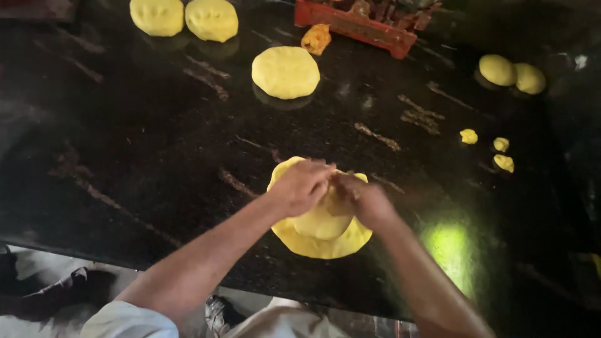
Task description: Flattening and shaping balls of yellow dough on a dark countertop.
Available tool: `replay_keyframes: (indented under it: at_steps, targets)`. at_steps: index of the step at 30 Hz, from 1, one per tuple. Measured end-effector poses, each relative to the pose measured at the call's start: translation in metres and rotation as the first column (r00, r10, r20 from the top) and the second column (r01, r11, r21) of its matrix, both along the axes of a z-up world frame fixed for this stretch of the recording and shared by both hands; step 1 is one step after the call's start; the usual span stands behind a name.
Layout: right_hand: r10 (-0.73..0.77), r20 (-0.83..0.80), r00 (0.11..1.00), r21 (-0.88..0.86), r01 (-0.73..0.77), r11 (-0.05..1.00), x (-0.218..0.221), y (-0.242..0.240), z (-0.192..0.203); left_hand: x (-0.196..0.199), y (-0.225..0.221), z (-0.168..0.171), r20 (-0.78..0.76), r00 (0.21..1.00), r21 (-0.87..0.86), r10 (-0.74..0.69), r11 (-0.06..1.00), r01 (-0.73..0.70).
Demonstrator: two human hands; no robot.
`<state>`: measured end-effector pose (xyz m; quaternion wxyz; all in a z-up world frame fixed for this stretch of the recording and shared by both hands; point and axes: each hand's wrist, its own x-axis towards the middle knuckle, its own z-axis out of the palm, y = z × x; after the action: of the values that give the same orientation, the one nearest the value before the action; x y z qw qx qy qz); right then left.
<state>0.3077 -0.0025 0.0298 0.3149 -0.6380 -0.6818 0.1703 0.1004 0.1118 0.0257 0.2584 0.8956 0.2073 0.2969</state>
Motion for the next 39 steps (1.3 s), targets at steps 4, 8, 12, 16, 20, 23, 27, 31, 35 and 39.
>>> replay_keyframes:
  at_steps: [4, 8, 12, 16, 20, 23, 27, 31, 35, 39]
  targets:
    - [-0.198, -0.285, 0.938, 0.001, 0.207, 0.978, 0.041, -0.002, 0.007, -0.01, -0.022, -0.002, -0.104, 0.992, 0.034, -0.073, 0.996, 0.077]
    - [-0.098, 0.34, 0.935, 0.277, 0.0, 0.961, 0.045, 0.015, 0.006, -0.007, -0.02, -0.005, -0.171, 0.983, 0.038, -0.058, 0.997, 0.066]
    - [-0.089, 0.04, 0.995, 0.012, 0.089, 0.996, 0.056, 0.039, -0.037, -0.006, -0.021, -0.005, -0.201, 0.979, 0.068, -0.041, 0.996, 0.055]
    - [-0.336, -0.162, 0.928, 0.085, 0.352, 0.932, 0.023, 0.027, 0.004, -0.005, -0.019, -0.004, -0.225, 0.974, 0.064, -0.031, 0.997, 0.046]
    - [-0.463, 0.126, 0.877, 0.243, 0.425, 0.872, -0.049, -0.006, 0.007, -0.007, -0.023, 0.005, -0.057, 0.997, -0.145, -0.047, 0.989, 0.038]
    - [-0.369, 0.236, 0.899, 0.095, 0.357, 0.929, -0.048, -0.022, 0.002, -0.005, -0.012, 0.001, -0.046, 0.996, -0.148, -0.071, 0.987, 0.063]
    - [-0.461, -0.073, 0.884, 0.106, 0.467, 0.878, -0.018, -0.052, 0.03, -0.005, -0.008, -0.01, -0.16, 0.98, 0.047, -0.122, 0.99, 0.131]
    - [-0.416, 0.111, 0.903, 0.106, 0.405, 0.908, -0.015, -0.058, -0.007, -0.006, -0.007, -0.007, -0.176, 0.971, -0.016, -0.159, 0.987, 0.159]
    - [-0.596, 0.021, 0.803, -0.072, 0.596, 0.8, 0.0, -0.052, -0.039, -0.004, -0.011, -0.009, -0.218, 0.961, -0.037, -0.17, 0.986, 0.166]
    - [-0.586, -0.51, 0.63, 0.015, 0.688, 0.726, -0.004, -0.045, -0.001, -0.008, -0.011, -0.003, -0.242, 0.956, -0.058, -0.169, 0.986, 0.159]
